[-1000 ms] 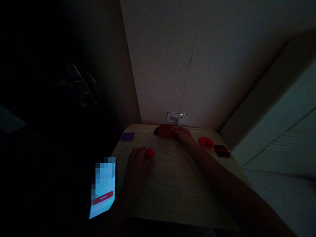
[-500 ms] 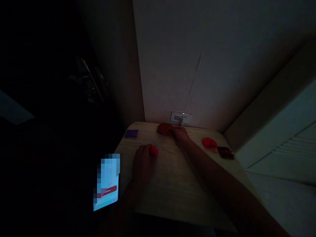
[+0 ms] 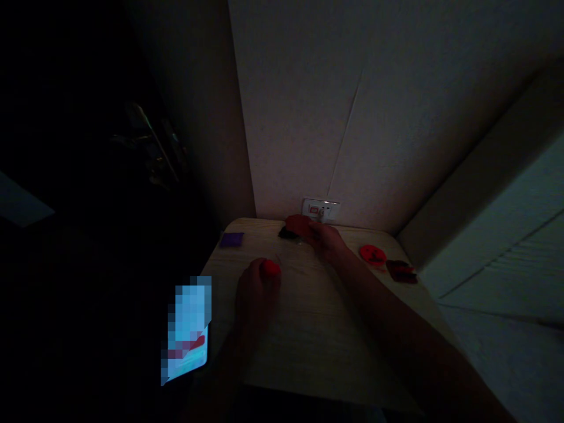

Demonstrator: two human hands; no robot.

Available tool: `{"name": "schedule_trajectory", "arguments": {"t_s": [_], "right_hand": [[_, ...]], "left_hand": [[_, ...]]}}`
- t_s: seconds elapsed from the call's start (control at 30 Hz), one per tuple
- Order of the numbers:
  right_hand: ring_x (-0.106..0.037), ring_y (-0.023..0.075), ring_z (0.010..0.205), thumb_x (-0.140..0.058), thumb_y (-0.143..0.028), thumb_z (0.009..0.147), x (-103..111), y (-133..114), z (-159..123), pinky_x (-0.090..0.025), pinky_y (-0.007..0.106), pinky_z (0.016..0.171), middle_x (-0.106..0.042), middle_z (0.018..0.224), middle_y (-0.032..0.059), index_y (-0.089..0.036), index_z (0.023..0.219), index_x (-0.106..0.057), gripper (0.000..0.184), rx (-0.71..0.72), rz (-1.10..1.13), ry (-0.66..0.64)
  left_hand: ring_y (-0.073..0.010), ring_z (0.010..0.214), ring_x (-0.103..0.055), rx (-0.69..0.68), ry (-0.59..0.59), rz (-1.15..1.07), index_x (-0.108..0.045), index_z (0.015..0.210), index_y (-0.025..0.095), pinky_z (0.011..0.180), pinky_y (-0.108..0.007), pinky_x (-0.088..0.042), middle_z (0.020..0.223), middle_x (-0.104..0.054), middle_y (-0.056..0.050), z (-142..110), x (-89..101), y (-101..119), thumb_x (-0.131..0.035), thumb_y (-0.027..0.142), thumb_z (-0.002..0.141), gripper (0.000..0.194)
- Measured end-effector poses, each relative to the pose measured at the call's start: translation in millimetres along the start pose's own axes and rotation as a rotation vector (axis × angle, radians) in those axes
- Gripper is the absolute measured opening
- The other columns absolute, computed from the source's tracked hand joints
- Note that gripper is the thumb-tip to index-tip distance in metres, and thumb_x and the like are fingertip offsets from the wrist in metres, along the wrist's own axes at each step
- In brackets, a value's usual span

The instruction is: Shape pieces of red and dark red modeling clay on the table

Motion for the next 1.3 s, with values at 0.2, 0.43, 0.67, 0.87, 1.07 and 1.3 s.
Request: {"name": "schedule_trajectory", "arguments": {"t_s": [0.2,0.43,0.67,0.87,1.07,1.3], "right_hand": [[-0.071,0.0156,0.08,-0.067,-0.023,0.097,-0.5,-3.7,5.6,-0.06,0.027,0.067,-0.073,0.101,0.0052,-0.015,0.106,-0.068,0.013,0.016,0.002,0.039],[-0.066,0.0113,0.059,-0.066,-0.009,0.087,-4.2,-0.7,2.7,-0.052,0.017,0.048,-0.075,0.072,0.0004,-0.019,0.083,-0.069,0.01,0.065,-0.027,0.044],[-0.071,0.0194,0.085,-0.071,-0.021,0.092,-17.2,11.8,6.5,-0.061,0.03,0.07,-0.074,0.102,0.0074,-0.015,0.105,-0.07,0.014,0.066,-0.143,-0.02],[-0.067,0.0255,0.11,-0.065,-0.035,0.1,-17.2,18.1,14.1,-0.059,0.047,0.092,-0.063,0.132,0.0108,-0.018,0.131,-0.061,0.036,0.046,-0.237,0.001],[-0.067,0.0256,0.111,-0.065,-0.035,0.1,-9.4,19.8,11.8,-0.059,0.047,0.092,-0.063,0.132,0.0107,-0.018,0.132,-0.06,0.037,0.054,-0.309,0.034],[-0.065,0.0175,0.068,-0.077,-0.033,0.083,-4.9,12.1,5.0,-0.052,0.025,0.051,-0.071,0.083,0.0066,-0.017,0.094,-0.066,0.022,0.179,-0.329,0.078]], "left_hand": [[-0.0295,0.11,-0.064,-0.128,0.063,-0.031,-0.061,0.12,0.018,0.101,-0.047,-0.051,0.119,-0.068,-0.014,-2.0,-2.5,-4.0,-0.064,0.033,0.09,0.034],[-0.027,0.106,-0.064,-0.21,0.056,-0.031,-0.066,0.117,0.02,0.097,-0.043,-0.053,0.115,-0.071,-0.01,-2.8,-3.8,-5.4,-0.068,0.03,0.09,0.028],[-0.0281,0.108,-0.065,-0.223,0.033,-0.031,-0.066,0.12,0.018,0.098,-0.045,-0.053,0.117,-0.072,-0.012,-3.5,-3.9,-5.5,-0.065,0.036,0.094,0.032],[-0.0284,0.108,-0.065,-0.213,0.022,-0.033,-0.066,0.122,0.016,0.1,-0.045,-0.052,0.117,-0.071,-0.014,-3.9,-6.2,-7.5,-0.064,0.037,0.095,0.035],[-0.0282,0.106,-0.065,-0.217,0.014,-0.027,-0.067,0.119,0.015,0.098,-0.044,-0.053,0.114,-0.072,-0.013,-3.0,-5.2,-6.5,-0.064,0.036,0.094,0.033],[-0.0297,0.106,-0.065,-0.197,-0.001,-0.037,-0.068,0.114,0.017,0.097,-0.046,-0.052,0.114,-0.072,-0.013,-2.1,-4.1,-6.4,-0.063,0.037,0.094,0.029]]}}
Point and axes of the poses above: each hand's wrist, its own z-axis towards the middle knuckle, its own x-axis out of the back of the hand, y = z × x, the point moved 2 cm from there along z, towards the middle knuckle
